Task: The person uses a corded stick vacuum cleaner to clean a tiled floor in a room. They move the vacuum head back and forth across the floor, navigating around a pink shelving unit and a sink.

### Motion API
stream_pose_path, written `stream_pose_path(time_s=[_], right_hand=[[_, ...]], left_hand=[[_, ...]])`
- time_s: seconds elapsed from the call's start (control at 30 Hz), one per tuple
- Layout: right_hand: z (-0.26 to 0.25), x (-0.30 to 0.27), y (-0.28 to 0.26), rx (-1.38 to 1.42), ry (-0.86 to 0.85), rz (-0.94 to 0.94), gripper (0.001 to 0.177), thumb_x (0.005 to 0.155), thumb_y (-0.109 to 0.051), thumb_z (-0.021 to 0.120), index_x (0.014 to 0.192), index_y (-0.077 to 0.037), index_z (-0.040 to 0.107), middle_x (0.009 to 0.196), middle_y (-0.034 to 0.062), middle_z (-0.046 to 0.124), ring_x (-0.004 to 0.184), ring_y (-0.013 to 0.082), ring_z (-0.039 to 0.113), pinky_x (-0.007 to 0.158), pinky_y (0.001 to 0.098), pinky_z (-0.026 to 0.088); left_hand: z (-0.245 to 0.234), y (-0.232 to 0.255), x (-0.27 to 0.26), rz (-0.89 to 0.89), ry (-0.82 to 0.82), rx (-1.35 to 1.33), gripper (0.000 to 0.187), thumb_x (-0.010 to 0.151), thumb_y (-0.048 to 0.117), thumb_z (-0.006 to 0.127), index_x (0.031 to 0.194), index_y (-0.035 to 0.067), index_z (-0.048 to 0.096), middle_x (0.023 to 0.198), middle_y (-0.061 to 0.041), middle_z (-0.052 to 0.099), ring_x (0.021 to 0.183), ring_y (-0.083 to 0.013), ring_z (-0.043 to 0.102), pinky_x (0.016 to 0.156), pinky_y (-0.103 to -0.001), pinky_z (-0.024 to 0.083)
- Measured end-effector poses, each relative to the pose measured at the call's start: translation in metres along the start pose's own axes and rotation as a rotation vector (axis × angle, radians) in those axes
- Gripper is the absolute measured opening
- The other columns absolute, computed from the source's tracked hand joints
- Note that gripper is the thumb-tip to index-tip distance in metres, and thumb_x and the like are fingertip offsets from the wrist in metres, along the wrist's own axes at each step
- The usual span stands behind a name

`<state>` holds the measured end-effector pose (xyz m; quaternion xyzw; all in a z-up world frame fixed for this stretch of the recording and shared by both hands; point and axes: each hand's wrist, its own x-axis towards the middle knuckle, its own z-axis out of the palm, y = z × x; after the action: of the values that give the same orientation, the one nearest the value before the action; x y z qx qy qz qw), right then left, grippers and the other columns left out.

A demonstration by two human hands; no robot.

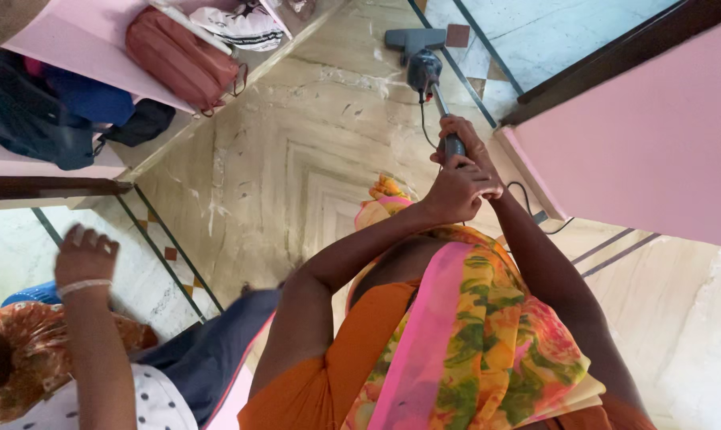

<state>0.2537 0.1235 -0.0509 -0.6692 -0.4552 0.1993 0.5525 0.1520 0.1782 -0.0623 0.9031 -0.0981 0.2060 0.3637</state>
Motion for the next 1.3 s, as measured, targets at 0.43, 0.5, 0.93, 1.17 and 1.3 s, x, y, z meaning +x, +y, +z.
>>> stream_pose_path(time_s=[0.43,0.5,0.93,1.17,1.3], right_hand=[[0.008,-0.009,0.011,0.090,-0.043,0.090,0.047,0.083,0.009,0.082,0.118,-0.008,0.056,0.136,0.0055,0.049,0.111,0.0121,0.057,0.086,0.0279,0.054],[0.004,-0.020,0.006,0.045,-0.034,0.027,0.049,0.082,0.009,0.083,0.119,-0.008,0.057,0.135,0.0068,0.050,0.117,0.0147,0.056,0.090,0.0296,0.053],[-0.044,-0.146,-0.032,0.164,-0.125,0.071,0.046,0.084,0.006,0.081,0.119,-0.009,0.056,0.130,0.0052,0.050,0.098,0.0110,0.057,0.080,0.0287,0.055],[-0.068,-0.212,-0.067,0.426,-0.191,0.096,0.051,0.086,0.002,0.076,0.130,-0.012,0.054,0.131,0.0017,0.047,0.095,0.0063,0.056,0.078,0.0271,0.055],[-0.077,-0.227,-0.082,0.297,-0.217,0.129,0.042,0.091,0.000,0.076,0.127,-0.010,0.056,0.128,0.0039,0.049,0.099,0.0107,0.057,0.082,0.0291,0.054]], left_hand=[[0.002,0.000,-0.015,-0.032,0.073,-0.019,0.033,0.071,0.005,0.071,0.099,0.021,0.069,0.097,-0.001,0.071,0.096,-0.0199,0.068,0.101,-0.042,0.039],[0.009,0.011,-0.016,-0.024,0.091,0.007,0.033,0.069,0.007,0.071,0.099,0.021,0.069,0.099,-0.003,0.071,0.097,-0.0205,0.068,0.100,-0.042,0.038],[0.088,0.137,-0.042,-0.131,0.066,0.030,0.033,0.070,0.006,0.071,0.098,0.024,0.071,0.083,0.004,0.068,0.087,-0.0165,0.067,0.097,-0.041,0.036],[0.117,0.204,-0.056,-0.076,0.124,0.002,0.032,0.074,0.009,0.070,0.103,0.023,0.070,0.094,0.003,0.072,0.093,-0.0175,0.066,0.098,-0.042,0.035],[0.115,0.223,-0.060,-0.066,0.113,0.034,0.035,0.071,0.011,0.070,0.106,0.019,0.069,0.097,-0.001,0.071,0.099,-0.0206,0.067,0.099,-0.043,0.035]])
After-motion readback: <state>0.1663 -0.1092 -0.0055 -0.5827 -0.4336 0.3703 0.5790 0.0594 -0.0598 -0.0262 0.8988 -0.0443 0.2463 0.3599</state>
